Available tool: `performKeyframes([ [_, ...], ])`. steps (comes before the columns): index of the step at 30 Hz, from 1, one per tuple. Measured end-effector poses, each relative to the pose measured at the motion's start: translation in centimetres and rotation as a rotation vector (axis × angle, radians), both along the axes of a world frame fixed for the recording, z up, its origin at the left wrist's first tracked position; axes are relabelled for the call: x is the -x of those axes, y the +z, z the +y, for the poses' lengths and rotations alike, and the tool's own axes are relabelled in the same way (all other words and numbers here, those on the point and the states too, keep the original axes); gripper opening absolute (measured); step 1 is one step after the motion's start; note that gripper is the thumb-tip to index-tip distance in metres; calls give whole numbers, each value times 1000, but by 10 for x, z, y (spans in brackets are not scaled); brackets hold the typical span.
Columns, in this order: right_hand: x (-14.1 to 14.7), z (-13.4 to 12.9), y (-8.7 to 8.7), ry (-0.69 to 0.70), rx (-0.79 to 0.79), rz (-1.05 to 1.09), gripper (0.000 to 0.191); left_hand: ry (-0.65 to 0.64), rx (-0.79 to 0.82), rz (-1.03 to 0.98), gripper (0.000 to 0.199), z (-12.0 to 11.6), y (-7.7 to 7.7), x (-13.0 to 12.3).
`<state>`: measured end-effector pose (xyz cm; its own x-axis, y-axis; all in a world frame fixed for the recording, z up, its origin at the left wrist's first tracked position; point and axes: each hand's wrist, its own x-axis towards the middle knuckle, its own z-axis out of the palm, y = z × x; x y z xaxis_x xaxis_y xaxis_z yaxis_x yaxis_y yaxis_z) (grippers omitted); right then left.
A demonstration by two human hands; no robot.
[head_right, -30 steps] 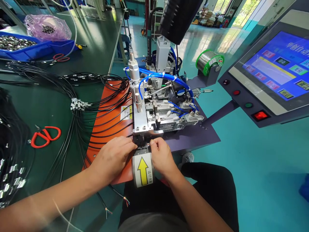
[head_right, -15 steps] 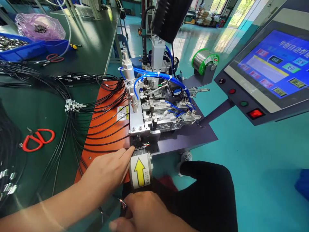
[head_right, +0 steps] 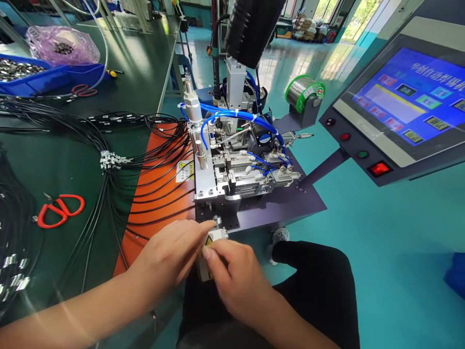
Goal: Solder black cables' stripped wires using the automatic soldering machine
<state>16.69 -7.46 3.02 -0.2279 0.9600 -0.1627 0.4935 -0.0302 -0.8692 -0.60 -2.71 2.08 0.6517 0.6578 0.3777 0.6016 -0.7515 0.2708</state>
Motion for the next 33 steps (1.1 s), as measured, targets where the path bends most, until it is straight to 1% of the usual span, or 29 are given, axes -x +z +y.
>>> performKeyframes([
  [2,-2,5,-1,-44,-19,-1,36,5,33,-27,25,2,-1,0],
  [5,-3,10,-4,-91,-56,18,35,22,133,-30,22,8,3,2],
  [7,-4,13,-7,-104,-90,35,33,37,199,8,21,13,8,5],
  [10,-6,16,-10,-132,-102,46,33,36,313,113,14,21,16,11],
  [12,-7,18,-12,-172,-87,56,33,34,369,113,13,25,18,13],
  [14,-10,18,-15,-225,-65,85,32,45,358,12,17,26,15,12],
  [17,-16,16,-22,-332,-44,146,29,28,263,-149,18,22,0,6],
  [20,-22,12,-31,-437,-43,169,30,-14,184,-177,21,19,-19,0],
  [23,-25,8,-37,-502,-55,156,31,28,171,-204,20,19,-31,-2],
  [25,-24,7,-38,-497,-91,142,29,51,179,-230,19,20,-33,-1],
  [30,-21,7,-33,-416,-245,59,22,47,203,-247,15,20,-29,-1],
  [33,-20,7,-32,-393,-300,35,22,54,212,-240,15,20,-28,-1],
])
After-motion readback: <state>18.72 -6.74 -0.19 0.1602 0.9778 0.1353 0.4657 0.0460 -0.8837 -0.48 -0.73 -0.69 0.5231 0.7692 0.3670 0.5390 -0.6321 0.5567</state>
